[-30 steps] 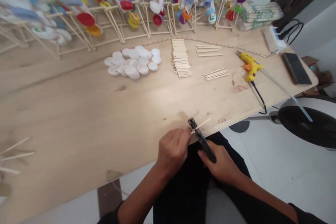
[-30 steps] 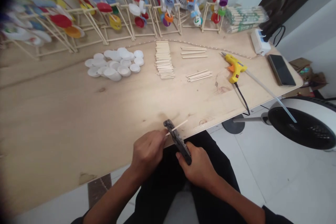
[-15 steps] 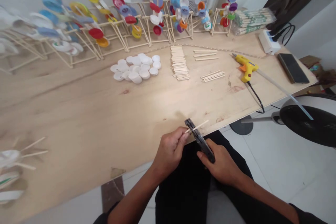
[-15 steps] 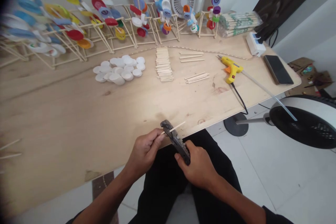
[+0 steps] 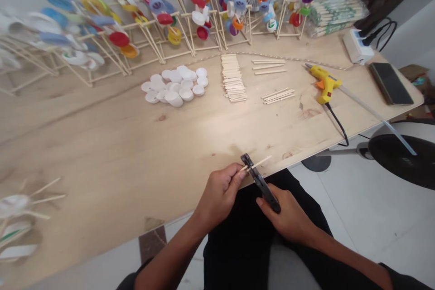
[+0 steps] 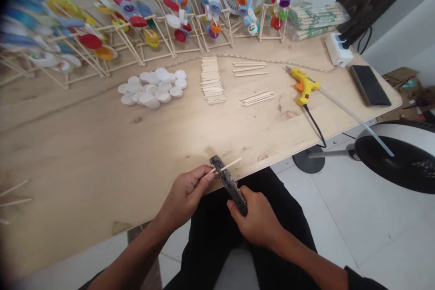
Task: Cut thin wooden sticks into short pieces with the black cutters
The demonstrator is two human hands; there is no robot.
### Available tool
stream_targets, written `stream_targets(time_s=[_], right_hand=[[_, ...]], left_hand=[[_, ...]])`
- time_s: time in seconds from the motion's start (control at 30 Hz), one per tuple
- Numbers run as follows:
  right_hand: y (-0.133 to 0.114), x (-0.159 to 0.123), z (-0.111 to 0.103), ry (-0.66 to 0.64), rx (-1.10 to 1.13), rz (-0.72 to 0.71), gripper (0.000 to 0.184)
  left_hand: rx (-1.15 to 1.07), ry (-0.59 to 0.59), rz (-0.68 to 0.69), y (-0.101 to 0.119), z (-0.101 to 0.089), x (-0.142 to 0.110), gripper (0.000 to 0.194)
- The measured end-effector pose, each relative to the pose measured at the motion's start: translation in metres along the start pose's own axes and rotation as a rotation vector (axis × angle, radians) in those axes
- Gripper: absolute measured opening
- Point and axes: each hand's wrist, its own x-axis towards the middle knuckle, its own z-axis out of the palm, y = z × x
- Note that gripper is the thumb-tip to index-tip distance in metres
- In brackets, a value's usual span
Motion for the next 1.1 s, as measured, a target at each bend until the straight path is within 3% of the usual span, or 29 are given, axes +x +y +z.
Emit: stream_targets(time_s=[0.2, 0.4, 0.8, 1.1], right_hand=[[0.001, 0.003, 0.002, -0.01, 0.046, 0.018, 0.016], [0.002, 0.005, 0.001, -0.023, 0.034, 0.028, 0.017], [0.003, 0.008, 0.006, 0.015, -0.015, -0.002, 0.018], [-0.006, -0.003, -0.002, 0.047, -0.091, -0.004, 0.02]], left_hand=[[0.516, 0.312, 0.356, -0.012, 0.015, 0.0, 0.018], [0.69, 0.411, 0.524, -0.027, 0.019, 0.006, 0.015], [0.663, 0.452, 0.533, -0.028, 0.02, 0.004, 0.014], [0.321, 0.28, 0.348, -0.009, 0.014, -0.007, 0.019]])
